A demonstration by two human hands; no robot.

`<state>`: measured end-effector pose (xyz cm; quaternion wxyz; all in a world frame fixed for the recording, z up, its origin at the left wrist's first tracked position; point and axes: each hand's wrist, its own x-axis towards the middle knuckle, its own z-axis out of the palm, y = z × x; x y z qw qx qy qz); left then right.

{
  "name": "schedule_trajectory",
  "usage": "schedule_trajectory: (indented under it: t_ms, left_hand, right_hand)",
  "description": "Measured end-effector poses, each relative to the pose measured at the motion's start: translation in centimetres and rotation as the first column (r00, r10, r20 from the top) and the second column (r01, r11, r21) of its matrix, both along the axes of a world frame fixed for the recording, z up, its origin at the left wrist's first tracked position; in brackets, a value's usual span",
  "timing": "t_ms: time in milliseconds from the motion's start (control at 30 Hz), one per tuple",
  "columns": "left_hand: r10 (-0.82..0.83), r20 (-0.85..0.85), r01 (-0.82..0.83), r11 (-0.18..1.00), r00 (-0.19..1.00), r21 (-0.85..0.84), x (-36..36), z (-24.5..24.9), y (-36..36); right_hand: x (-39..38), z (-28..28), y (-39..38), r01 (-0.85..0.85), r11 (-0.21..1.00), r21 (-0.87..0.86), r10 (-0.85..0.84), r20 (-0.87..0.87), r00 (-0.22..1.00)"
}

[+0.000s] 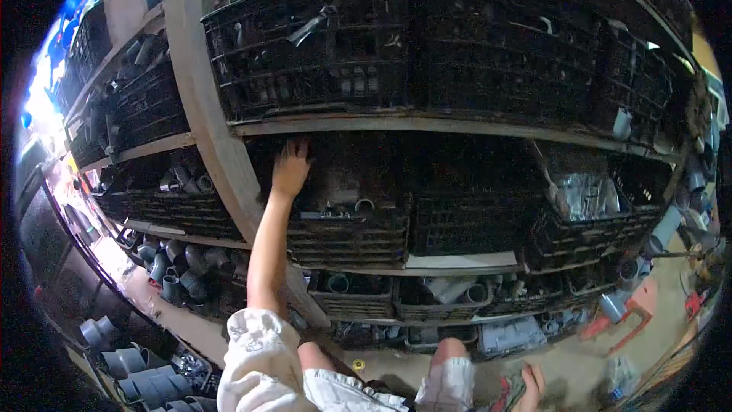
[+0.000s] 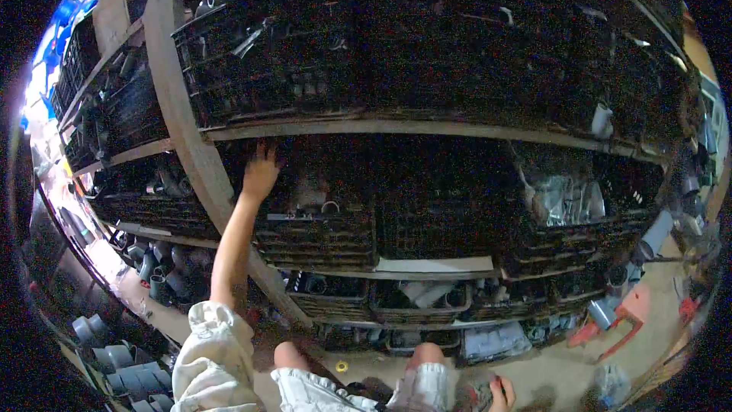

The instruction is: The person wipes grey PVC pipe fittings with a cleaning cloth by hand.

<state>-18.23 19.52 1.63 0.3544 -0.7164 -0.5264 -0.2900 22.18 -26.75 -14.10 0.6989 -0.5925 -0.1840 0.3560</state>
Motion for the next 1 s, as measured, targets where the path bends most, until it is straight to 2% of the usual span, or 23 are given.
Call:
schedule_trajectory:
  t_ms: [33, 67, 167, 267, 300, 400, 433, 533, 733, 833, 933, 1000]
  left_hand:
    - [0.003, 0.053, 0.001, 0.998, 0.999, -0.067, -0.9, -2.4, 1.7]
    - [0.008, 0.102, 0.006, 0.99, 0.995, -0.139, -1.5, -3.7, 2.6]
    - [0.007, 0.07, 0.032, 0.837, 0.998, -0.546, -1.9, -2.4, 2.1]
    - [0.09, 0.107, -0.018, 0.84, 0.99, -0.542, -0.7, -0.4, -0.5]
    - [0.126, 0.2, 0.028, 0.778, 0.972, -0.628, -0.5, 0.3, -1.1]
    - [0.23, 0.081, -0.115, 0.725, 0.97, -0.68, -0.7, -0.7, -1.3]
    - [0.239, 0.051, -0.137, 0.705, 0.97, -0.696, -0.8, -0.9, -1.3]
    - [0.236, 0.009, -0.154, 0.663, 0.972, -0.733, -1.4, -1.6, -1.1]
    - [0.218, -0.029, -0.163, 0.631, 0.976, -0.759, -1.8, -1.5, -0.5]
    - [0.203, -0.047, -0.164, 0.607, 0.978, -0.777, -1.6, -1.8, -0.1]
    - [0.18, -0.067, -0.162, 0.59, 0.981, -0.791, -1.7, -2.2, 0.4]
    - [0.155, -0.077, -0.153, 0.573, 0.985, -0.805, -1.8, -2.4, 0.8]
  right_hand:
    - [0.2, 0.3, -0.7, -0.018, 0.996, -0.091, 0.015, -0.034, 0.999]
    - [0.1, 0.2, -0.9, 0.058, 0.991, -0.122, -0.065, -0.06, 0.996]
    - [-0.1, -0.4, -1.0, 0.272, 0.932, -0.238, -0.301, -0.093, 0.949]
    - [-0.9, 1.7, 0.5, 0.174, 0.962, -0.212, -0.208, -0.15, 0.967]
    - [0.3, -1.0, 0.7, 0.16, 0.978, -0.137, -0.181, -0.158, 0.971]
    - [-0.9, 0.3, 2.2, 0.209, 0.969, -0.132, -0.225, -0.112, 0.968]
    - [-0.6, -0.3, 2.0, 0.135, 0.984, -0.113, -0.15, -0.131, 0.98]
    - [-1.8, 1.4, 2.2, 0.233, 0.939, -0.252, -0.245, -0.016, 0.97]
    - [-2.3, 2.0, 2.0, 0.19, 0.962, -0.197, -0.226, -0.181, 0.957]
    - [-2.4, 1.9, 2.5, 0.219, 0.937, -0.271, -0.247, -0.071, 0.967]
    - [-1.4, -0.2, 2.0, 0.126, 0.982, -0.144, -0.135, -0.057, 0.989]
    - [-1.4, -1.2, 1.8, 0.16, 0.976, -0.149, -0.164, -0.016, 0.986]
